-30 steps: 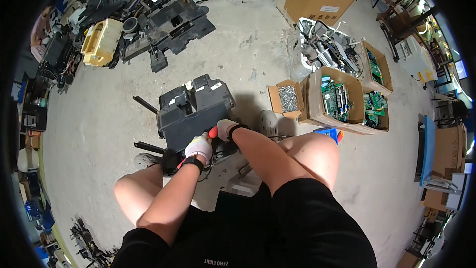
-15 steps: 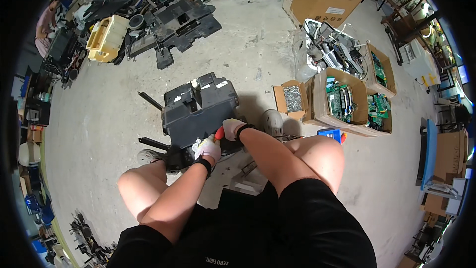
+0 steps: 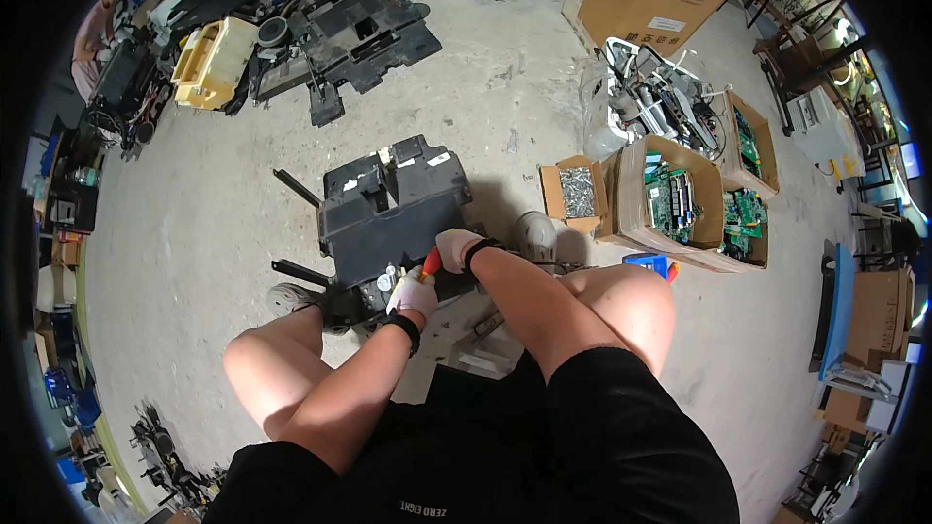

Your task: Disassembling a large electronic unit using a screwdriver while sitting on the floor.

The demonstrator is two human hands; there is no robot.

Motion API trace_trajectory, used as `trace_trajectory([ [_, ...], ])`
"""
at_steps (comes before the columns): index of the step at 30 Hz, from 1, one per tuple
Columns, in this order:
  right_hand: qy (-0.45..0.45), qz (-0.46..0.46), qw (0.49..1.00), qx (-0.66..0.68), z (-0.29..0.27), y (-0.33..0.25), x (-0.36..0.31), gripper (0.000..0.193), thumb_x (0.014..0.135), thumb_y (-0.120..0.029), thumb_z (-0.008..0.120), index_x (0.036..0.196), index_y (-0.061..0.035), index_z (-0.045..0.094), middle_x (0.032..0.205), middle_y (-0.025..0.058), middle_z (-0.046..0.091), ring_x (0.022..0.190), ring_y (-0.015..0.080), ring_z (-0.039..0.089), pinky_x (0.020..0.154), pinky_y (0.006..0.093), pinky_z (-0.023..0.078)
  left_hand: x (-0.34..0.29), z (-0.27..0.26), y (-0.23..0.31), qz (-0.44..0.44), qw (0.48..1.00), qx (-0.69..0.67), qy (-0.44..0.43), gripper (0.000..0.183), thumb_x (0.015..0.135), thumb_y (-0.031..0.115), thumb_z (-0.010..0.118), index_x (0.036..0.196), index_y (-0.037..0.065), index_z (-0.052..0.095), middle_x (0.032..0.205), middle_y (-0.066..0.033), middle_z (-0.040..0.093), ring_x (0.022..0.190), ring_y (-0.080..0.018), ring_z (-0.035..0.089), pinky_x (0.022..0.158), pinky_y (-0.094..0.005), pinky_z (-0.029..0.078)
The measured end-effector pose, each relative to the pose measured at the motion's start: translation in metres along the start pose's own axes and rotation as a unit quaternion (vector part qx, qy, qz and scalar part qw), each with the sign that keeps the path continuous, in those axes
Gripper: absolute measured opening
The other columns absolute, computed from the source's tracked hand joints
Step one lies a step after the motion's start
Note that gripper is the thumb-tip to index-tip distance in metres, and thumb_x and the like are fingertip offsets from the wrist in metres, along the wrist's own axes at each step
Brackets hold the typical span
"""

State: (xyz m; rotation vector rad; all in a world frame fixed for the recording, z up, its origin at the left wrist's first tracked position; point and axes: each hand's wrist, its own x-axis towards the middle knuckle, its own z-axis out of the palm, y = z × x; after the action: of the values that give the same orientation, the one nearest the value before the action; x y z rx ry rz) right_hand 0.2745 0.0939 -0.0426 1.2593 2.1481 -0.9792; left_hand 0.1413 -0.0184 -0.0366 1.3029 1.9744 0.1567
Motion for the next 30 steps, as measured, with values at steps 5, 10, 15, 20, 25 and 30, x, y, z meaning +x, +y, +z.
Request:
trace_trajectory([
  [5, 0.086, -0.002, 0.996, -0.016, 0.0, -0.009, -0.015, 0.028, 0.083, -0.013, 0.064, 0.108, -0.0047, 0.071, 0.114, 0.0183, 0.071, 0.111, 0.0338, 0.067, 0.092, 0.043, 0.054, 0.0, -0.03, 0.014, -0.005, 0.996, 0.071, -0.046, 0.042, 0.096, 0.043, 0.057, 0.121, 0.012, 0.067, 0.109, -0.0181, 0.071, 0.101, -0.0373, 0.068, 0.086, -0.046, 0.053],
  [10, 0.124, 0.022, 0.992, -0.007, -0.001, -0.017, -0.019, 0.028, 0.084, -0.014, 0.065, 0.11, -0.0061, 0.066, 0.108, 0.0178, 0.071, 0.104, 0.0344, 0.068, 0.09, 0.0435, 0.054, 0.006, -0.026, 0.012, -0.019, 0.992, 0.11, -0.06, 0.048, 0.096, 0.052, 0.053, 0.111, 0.008, 0.068, 0.107, -0.0189, 0.071, 0.102, -0.0374, 0.068, 0.086, -0.0474, 0.053],
  [15, 0.094, 0.015, 0.995, -0.017, -0.001, -0.02, -0.021, 0.025, 0.087, -0.015, 0.064, 0.111, -0.0058, 0.066, 0.112, 0.0172, 0.07, 0.108, 0.0332, 0.067, 0.091, 0.043, 0.054, 0.001, -0.013, 0.007, -0.051, 0.994, 0.073, -0.069, 0.05, 0.096, 0.052, 0.053, 0.109, 0.005, 0.067, 0.106, -0.0201, 0.071, 0.102, -0.0386, 0.068, 0.086, -0.048, 0.052],
  [20, 0.092, 0.003, 0.996, -0.016, -0.003, -0.027, -0.024, 0.024, 0.087, -0.014, 0.065, 0.11, -0.0056, 0.065, 0.112, 0.0175, 0.07, 0.108, 0.0333, 0.067, 0.091, 0.0427, 0.054, 0.002, 0.004, -0.01, -0.062, 0.997, 0.029, -0.042, 0.05, 0.096, 0.051, 0.053, 0.11, 0.004, 0.066, 0.104, -0.0219, 0.07, 0.101, -0.0408, 0.067, 0.086, -0.049, 0.052],
  [25, 0.081, 0.004, 0.996, -0.022, -0.005, -0.026, -0.024, 0.024, 0.087, -0.011, 0.065, 0.11, -0.0051, 0.065, 0.111, 0.0179, 0.07, 0.108, 0.0333, 0.067, 0.092, 0.0423, 0.054, -0.004, 0.003, -0.004, -0.091, 0.994, 0.038, -0.037, 0.051, 0.094, 0.056, 0.054, 0.11, 0.01, 0.066, 0.107, -0.0176, 0.071, 0.101, -0.0374, 0.069, 0.084, -0.0485, 0.054],
  [30, 0.081, 0.001, 0.996, -0.03, -0.002, -0.021, -0.022, 0.022, 0.087, -0.012, 0.064, 0.109, -0.0052, 0.066, 0.111, 0.018, 0.07, 0.108, 0.0336, 0.067, 0.092, 0.0423, 0.054, -0.01, 0.002, 0.003, -0.095, 0.995, 0.029, -0.033, 0.052, 0.094, 0.056, 0.054, 0.11, 0.008, 0.066, 0.107, -0.0181, 0.071, 0.102, -0.0386, 0.068, 0.084, -0.0494, 0.054],
])
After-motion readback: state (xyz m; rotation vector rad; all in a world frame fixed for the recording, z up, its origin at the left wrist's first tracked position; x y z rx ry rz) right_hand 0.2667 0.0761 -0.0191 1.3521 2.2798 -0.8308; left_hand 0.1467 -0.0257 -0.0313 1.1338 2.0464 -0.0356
